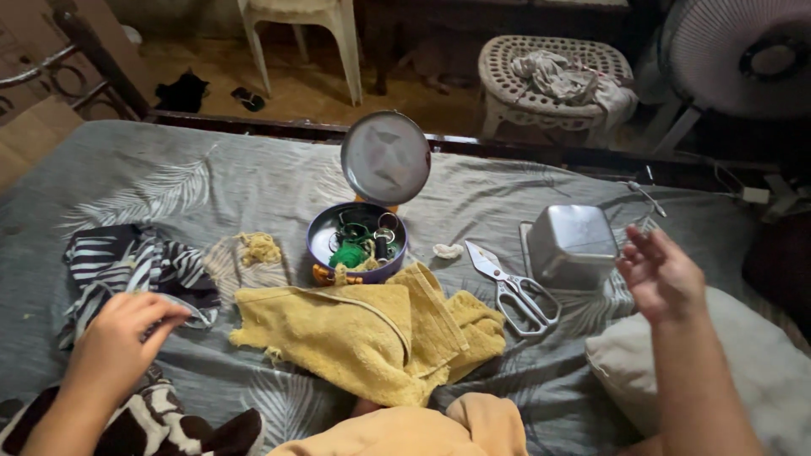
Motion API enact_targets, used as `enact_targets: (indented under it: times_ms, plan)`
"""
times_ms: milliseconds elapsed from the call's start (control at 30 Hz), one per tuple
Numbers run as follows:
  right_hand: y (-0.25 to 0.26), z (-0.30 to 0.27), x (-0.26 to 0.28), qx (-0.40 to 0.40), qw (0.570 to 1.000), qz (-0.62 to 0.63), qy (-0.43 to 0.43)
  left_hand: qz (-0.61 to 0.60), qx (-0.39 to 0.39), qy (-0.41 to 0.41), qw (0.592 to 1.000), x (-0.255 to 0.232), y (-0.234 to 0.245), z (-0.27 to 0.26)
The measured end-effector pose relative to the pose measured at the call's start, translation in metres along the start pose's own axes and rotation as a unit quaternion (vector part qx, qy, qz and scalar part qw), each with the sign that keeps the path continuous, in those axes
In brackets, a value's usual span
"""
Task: The person sits on a bed and uses scissors to cut a yellow towel into strips. They repeatedly pick up the towel, cut sections, and place the cut pieces aside.
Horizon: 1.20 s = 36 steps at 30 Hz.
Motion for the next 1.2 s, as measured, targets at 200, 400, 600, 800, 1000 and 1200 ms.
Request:
enact_targets:
  times_ms: [200, 400, 600, 800, 1000, 1200]
  plan:
    - [-0.01, -0.009, -0.021, 0.007, 0.999, 0.047, -0.017, 0.006, 0.045, 0.042, 0.998, 0.019, -0.027, -0.011]
    - [0.01, -0.009, -0.035, -0.021, 0.998, 0.057, -0.025, 0.004, 0.034, 0.022, 0.999, 0.02, -0.028, -0.013]
    - [0.03, -0.006, -0.043, -0.08, 0.99, 0.075, -0.089, 0.057, 0.014, -0.033, 0.998, 0.017, -0.033, -0.013]
    - [0.08, 0.011, -0.048, -0.056, 0.983, 0.129, -0.114, 0.061, 0.017, -0.039, 0.997, 0.012, -0.051, -0.012]
    - [0.081, 0.008, -0.056, 0.044, 0.987, 0.125, -0.094, 0.085, 0.017, -0.074, 0.993, -0.024, -0.038, -0.005]
    - [-0.043, -0.059, -0.05, -0.081, 0.97, -0.209, 0.099, 0.103, -0.053, -0.175, 0.978, -0.098, 0.022, 0.037]
Point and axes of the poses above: each hand's wrist, its own z-axis towards the middle knuckle, its own y-axis out of the back of the hand, x = y × z, the point moved 5 cm from there along z, towards the middle knuckle, and after that the axes turned 15 degrees about z, right-handed, at the moved point
